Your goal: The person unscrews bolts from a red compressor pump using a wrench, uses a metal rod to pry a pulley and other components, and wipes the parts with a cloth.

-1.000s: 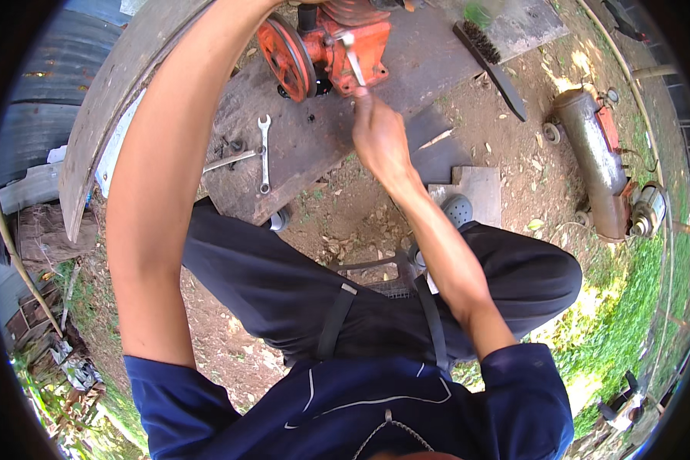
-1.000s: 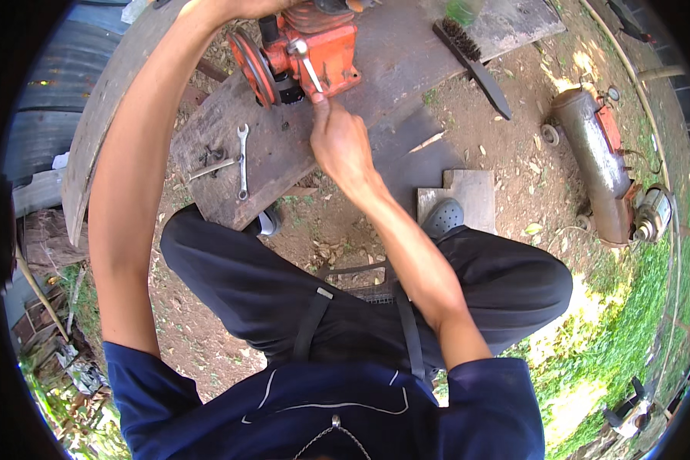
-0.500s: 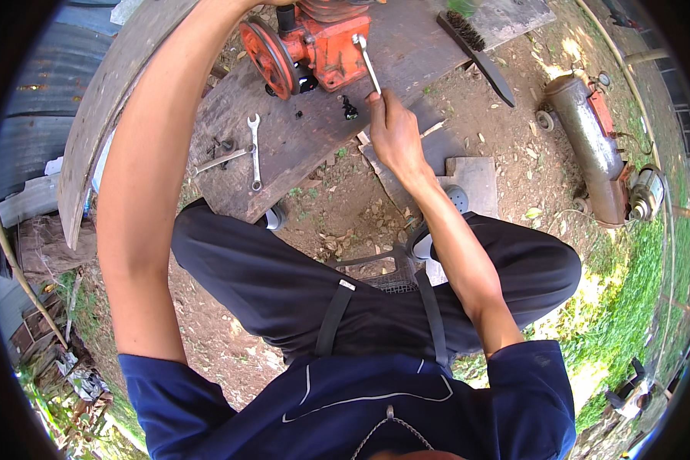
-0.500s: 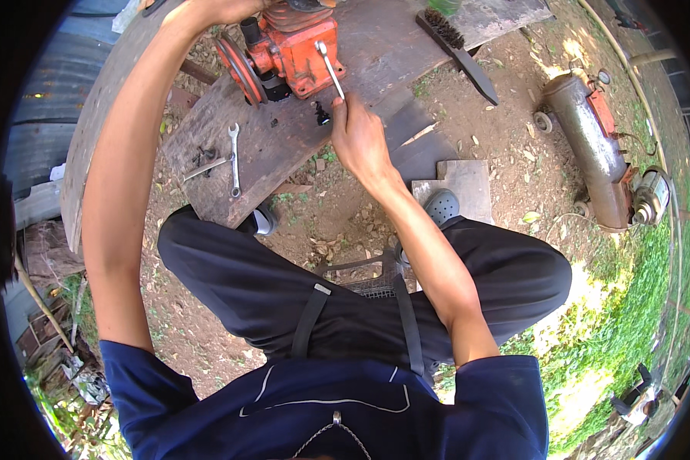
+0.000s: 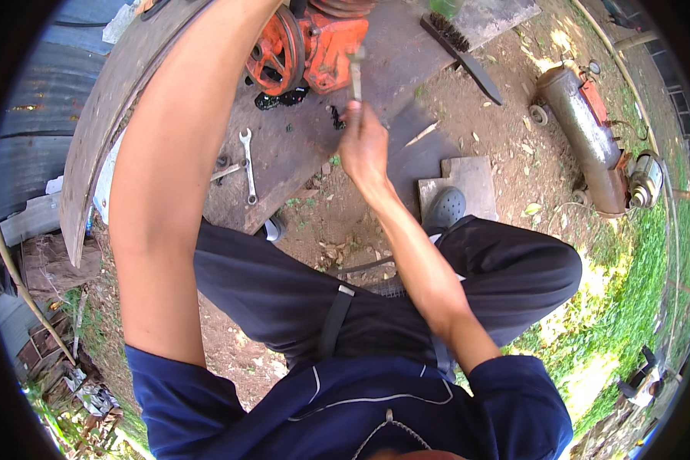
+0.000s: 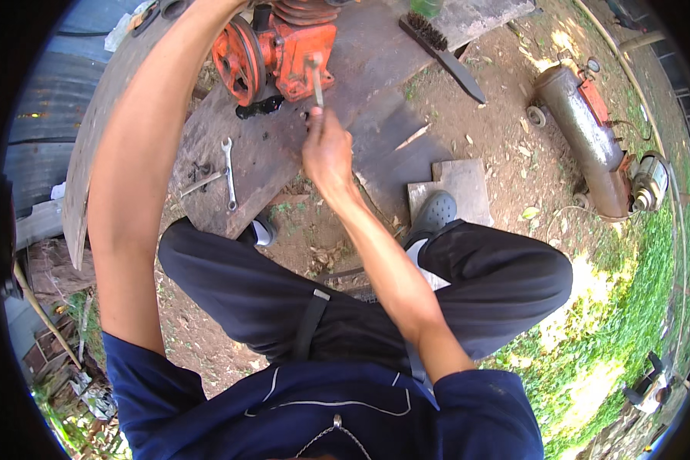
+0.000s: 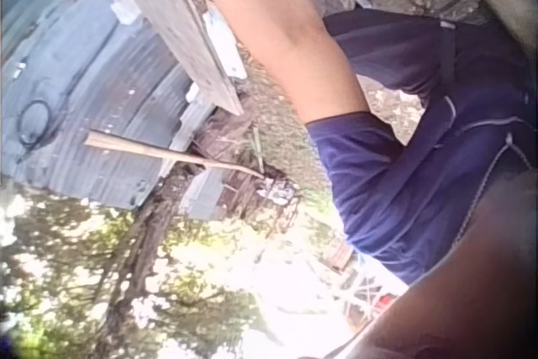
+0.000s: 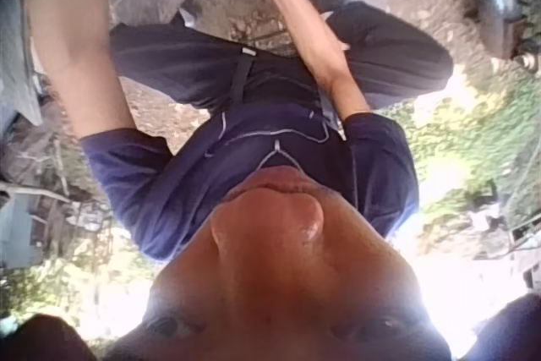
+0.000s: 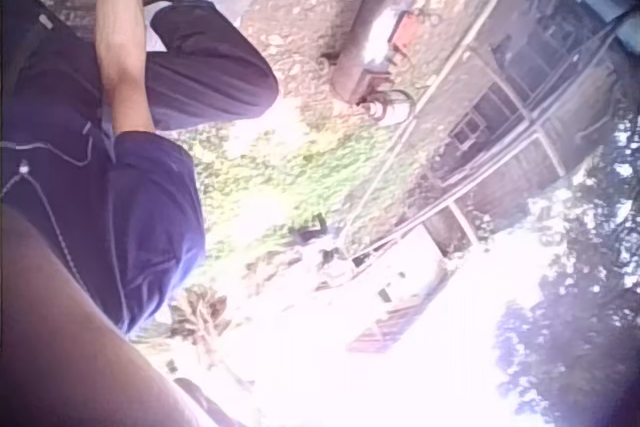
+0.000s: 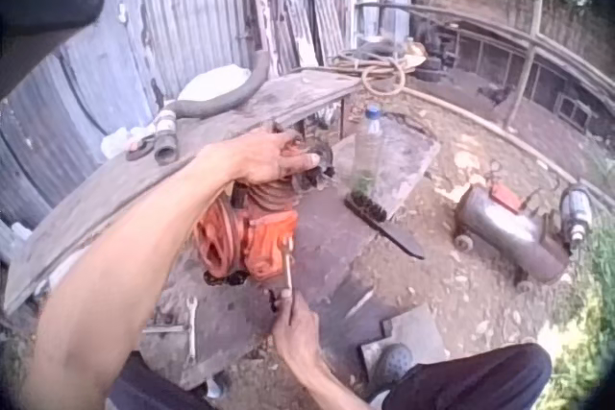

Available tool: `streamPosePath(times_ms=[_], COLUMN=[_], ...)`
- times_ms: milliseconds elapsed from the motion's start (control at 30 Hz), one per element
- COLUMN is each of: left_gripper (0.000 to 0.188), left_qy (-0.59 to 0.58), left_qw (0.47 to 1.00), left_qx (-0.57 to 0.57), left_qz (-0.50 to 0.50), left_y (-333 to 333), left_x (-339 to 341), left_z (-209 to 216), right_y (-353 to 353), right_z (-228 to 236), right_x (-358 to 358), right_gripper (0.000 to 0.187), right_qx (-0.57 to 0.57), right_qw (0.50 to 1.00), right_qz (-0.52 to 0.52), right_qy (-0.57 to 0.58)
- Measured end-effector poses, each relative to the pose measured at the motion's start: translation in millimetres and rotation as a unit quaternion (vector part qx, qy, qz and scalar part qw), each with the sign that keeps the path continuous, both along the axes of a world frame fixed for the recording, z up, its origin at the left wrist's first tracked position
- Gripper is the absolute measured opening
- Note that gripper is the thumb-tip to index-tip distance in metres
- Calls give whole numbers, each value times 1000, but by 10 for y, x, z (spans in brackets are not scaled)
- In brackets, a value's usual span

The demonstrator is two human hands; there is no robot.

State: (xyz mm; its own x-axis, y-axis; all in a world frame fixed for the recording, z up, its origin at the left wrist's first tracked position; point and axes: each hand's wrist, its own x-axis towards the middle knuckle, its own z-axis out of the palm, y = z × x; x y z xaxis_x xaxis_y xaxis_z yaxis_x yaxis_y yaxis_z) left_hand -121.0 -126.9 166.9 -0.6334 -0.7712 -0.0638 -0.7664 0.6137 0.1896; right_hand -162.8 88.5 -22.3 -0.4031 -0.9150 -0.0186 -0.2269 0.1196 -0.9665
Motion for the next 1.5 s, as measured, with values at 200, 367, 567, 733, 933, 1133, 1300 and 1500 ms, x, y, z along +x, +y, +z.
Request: streamPosePath(times_ms=[200, 367, 567, 733, 933, 1133, 1300, 1500], left_gripper=[101, 99, 102, 105, 103, 105, 107, 107], left_qy=[31, -33, -35, -2, 7, -3, 12, 18], left_qw=[998, 999, 999, 1000, 999, 1000, 1000, 999], left_qx=[-61, -1, -21, -19, -51, -22, -6, -39], left_qz=[6, 4, 15, 0, -5, -14, -27, 7], left_y=[-53, -71, -121, -201, -103, -170, -158, -60], left_x=[-96, -100, -46, -38, -69, 89, 227, 229], left_z=[-109, 50, -23, -143, -67, -108, -149, -129], right_y=[-268, -224, -234, -427, -478, -431, -520, -573], right_z=[-198, 51, 162, -9, 175, 421, 244, 61], right_x=[30, 90, 2, 89, -7, -2, 71, -95], right_gripper=[41, 40, 47, 48, 37, 42, 40, 51], right_qx=[43, -28, 14, 21, -16, -48, -6, 21], right_qw=[988, 999, 997, 984, 997, 996, 988, 970], right_qz=[97, 0, 12, 85, 63, -34, 133, 190], right_qy=[115, -28, -77, 157, 44, -73, 79, 151])
